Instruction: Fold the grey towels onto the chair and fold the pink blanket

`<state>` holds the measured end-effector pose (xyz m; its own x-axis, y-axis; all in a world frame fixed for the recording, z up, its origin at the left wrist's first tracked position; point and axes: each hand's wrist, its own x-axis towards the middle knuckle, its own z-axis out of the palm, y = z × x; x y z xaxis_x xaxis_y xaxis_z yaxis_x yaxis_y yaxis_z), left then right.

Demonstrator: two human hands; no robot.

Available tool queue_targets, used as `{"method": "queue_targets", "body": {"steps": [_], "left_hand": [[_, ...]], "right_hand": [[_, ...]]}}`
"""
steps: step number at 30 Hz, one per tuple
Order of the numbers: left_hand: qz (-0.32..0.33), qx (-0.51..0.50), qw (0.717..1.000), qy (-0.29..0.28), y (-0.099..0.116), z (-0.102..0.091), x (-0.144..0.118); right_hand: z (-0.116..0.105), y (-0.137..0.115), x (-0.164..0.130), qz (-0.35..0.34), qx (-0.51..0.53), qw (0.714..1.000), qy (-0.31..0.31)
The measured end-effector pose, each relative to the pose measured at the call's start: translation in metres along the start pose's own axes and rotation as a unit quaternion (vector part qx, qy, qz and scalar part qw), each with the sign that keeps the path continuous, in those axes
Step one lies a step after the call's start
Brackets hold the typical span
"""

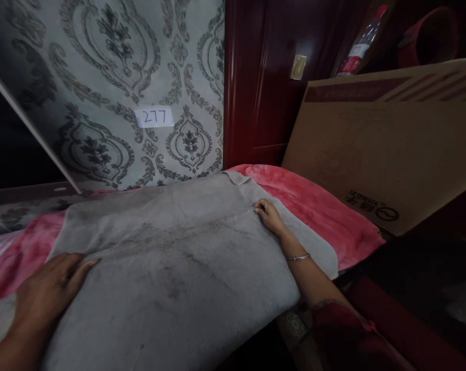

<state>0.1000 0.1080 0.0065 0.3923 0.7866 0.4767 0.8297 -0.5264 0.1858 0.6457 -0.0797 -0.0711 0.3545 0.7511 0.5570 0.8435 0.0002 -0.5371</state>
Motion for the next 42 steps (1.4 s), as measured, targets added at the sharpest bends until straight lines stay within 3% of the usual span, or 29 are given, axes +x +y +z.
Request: {"method": "queue_targets", "body": {"steps": [7, 11, 15, 20, 23, 26, 29, 34, 38, 42], "left_hand": [[0.000, 0.009, 1.000, -0.016, 0.001, 0.000, 0.001], [0.002, 0.020, 0.999, -0.026, -0.007, 0.004, 0.001], [0.000, 0.032, 0.993, -0.114, -0.017, 0.005, 0.007], [-0.017, 0.059, 0.974, -0.218, -0.015, -0.008, 0.008], [-0.011, 0.073, 0.973, -0.220, -0.011, -0.020, 0.001], [-0.001, 0.079, 0.981, -0.176, -0.011, -0.032, -0.010], [0.008, 0.103, 0.988, -0.115, -0.009, -0.049, -0.021], [-0.027, 0.193, 0.978, -0.077, 0.006, -0.090, -0.032], [-0.023, 0.252, 0.966, -0.042, 0.020, -0.135, -0.036], [-0.042, 0.258, 0.965, 0.033, 0.031, -0.187, -0.040]], "right_hand": [[-0.003, 0.008, -0.006, -0.047, -0.029, 0.998, -0.036], [-0.001, 0.018, -0.005, -0.057, -0.060, 0.996, -0.026], [-0.001, 0.016, -0.005, -0.042, -0.072, 0.997, -0.006], [-0.007, -0.003, -0.010, -0.030, -0.068, 0.997, 0.033], [-0.018, -0.019, -0.014, -0.036, -0.068, 0.995, 0.057], [-0.037, -0.035, -0.021, -0.050, -0.093, 0.992, 0.063], [-0.059, -0.050, -0.030, -0.045, -0.118, 0.990, 0.056], [-0.095, -0.072, -0.044, -0.024, -0.169, 0.981, 0.088], [-0.135, -0.091, -0.048, -0.066, -0.213, 0.961, 0.162], [-0.186, -0.118, -0.044, -0.127, -0.270, 0.928, 0.224]]}}
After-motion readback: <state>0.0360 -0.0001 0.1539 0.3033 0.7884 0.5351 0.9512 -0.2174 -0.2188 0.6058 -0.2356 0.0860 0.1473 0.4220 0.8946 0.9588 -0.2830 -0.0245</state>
